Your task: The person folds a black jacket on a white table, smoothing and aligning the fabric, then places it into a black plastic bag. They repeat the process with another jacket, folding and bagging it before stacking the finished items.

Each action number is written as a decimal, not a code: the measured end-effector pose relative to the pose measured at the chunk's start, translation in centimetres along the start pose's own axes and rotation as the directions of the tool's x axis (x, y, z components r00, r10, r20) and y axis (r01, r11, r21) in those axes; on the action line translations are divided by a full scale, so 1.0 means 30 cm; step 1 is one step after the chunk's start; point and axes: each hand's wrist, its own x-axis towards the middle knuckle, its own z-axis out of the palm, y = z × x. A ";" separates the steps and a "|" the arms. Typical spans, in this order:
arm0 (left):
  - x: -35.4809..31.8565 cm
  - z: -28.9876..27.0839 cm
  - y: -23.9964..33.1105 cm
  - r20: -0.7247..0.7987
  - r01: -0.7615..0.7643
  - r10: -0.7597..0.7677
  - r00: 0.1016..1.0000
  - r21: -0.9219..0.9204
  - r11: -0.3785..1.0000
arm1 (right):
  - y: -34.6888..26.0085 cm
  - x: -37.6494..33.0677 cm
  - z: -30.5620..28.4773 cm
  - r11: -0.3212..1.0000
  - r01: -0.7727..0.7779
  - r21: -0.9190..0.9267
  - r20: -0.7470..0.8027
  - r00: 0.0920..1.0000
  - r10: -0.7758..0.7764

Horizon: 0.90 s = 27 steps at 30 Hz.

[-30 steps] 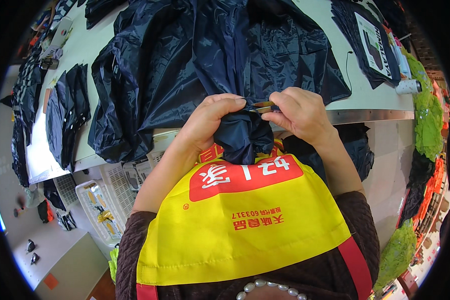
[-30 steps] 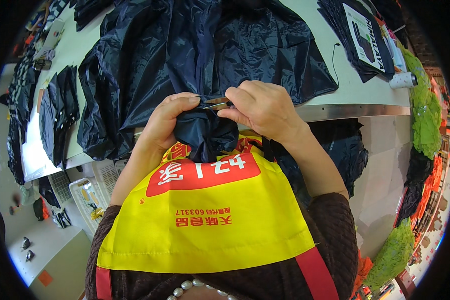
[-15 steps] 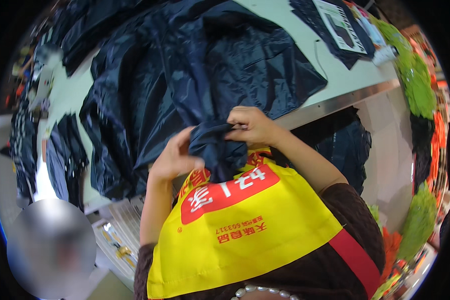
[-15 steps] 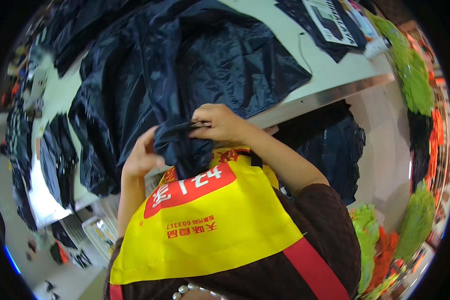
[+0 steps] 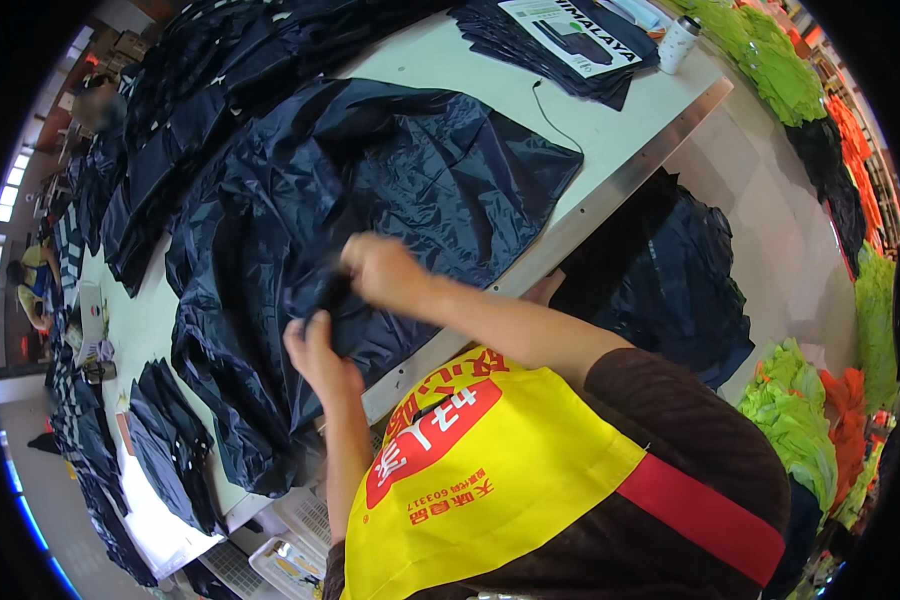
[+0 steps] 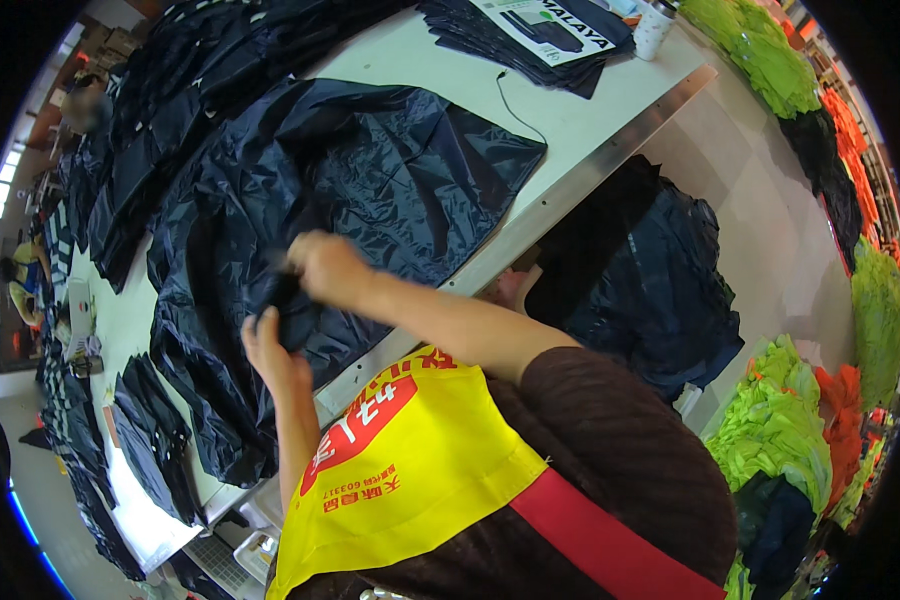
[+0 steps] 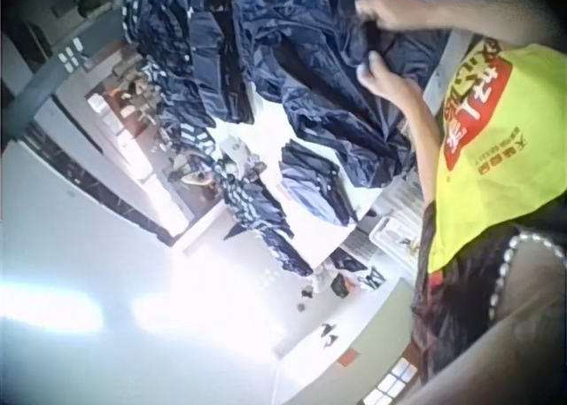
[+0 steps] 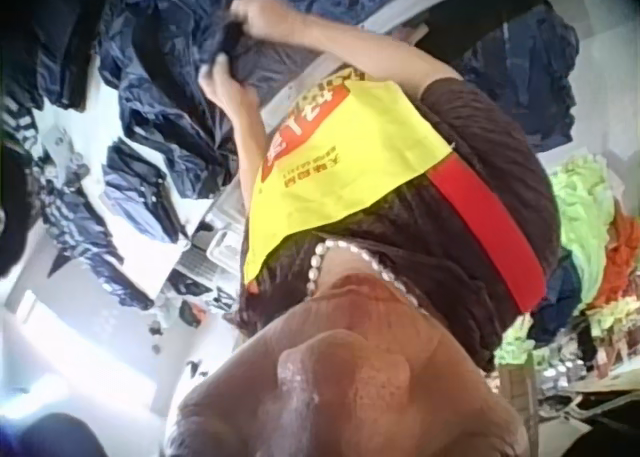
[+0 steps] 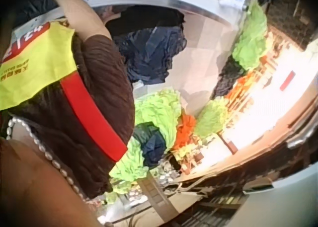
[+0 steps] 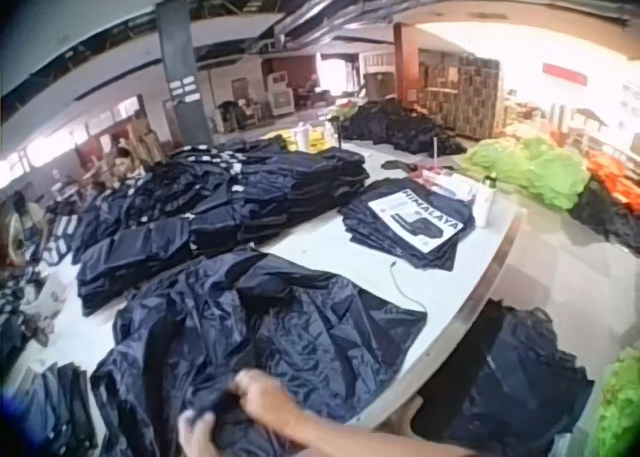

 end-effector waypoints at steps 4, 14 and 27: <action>-0.105 -0.027 -0.056 0.417 -0.291 0.139 0.898 0.327 0.899 | 0.112 -0.005 -0.033 0.954 -0.295 0.054 -0.078 0.951 0.299; -0.007 -0.103 -0.043 0.227 -0.428 0.367 0.902 0.361 0.828 | -0.107 -0.130 -0.120 0.893 -0.270 0.359 0.344 0.928 0.142; 0.233 -0.852 0.147 -0.528 -0.272 0.493 0.692 0.441 0.855 | 0.215 -0.204 -0.625 0.813 -0.558 -0.165 -0.202 0.826 0.526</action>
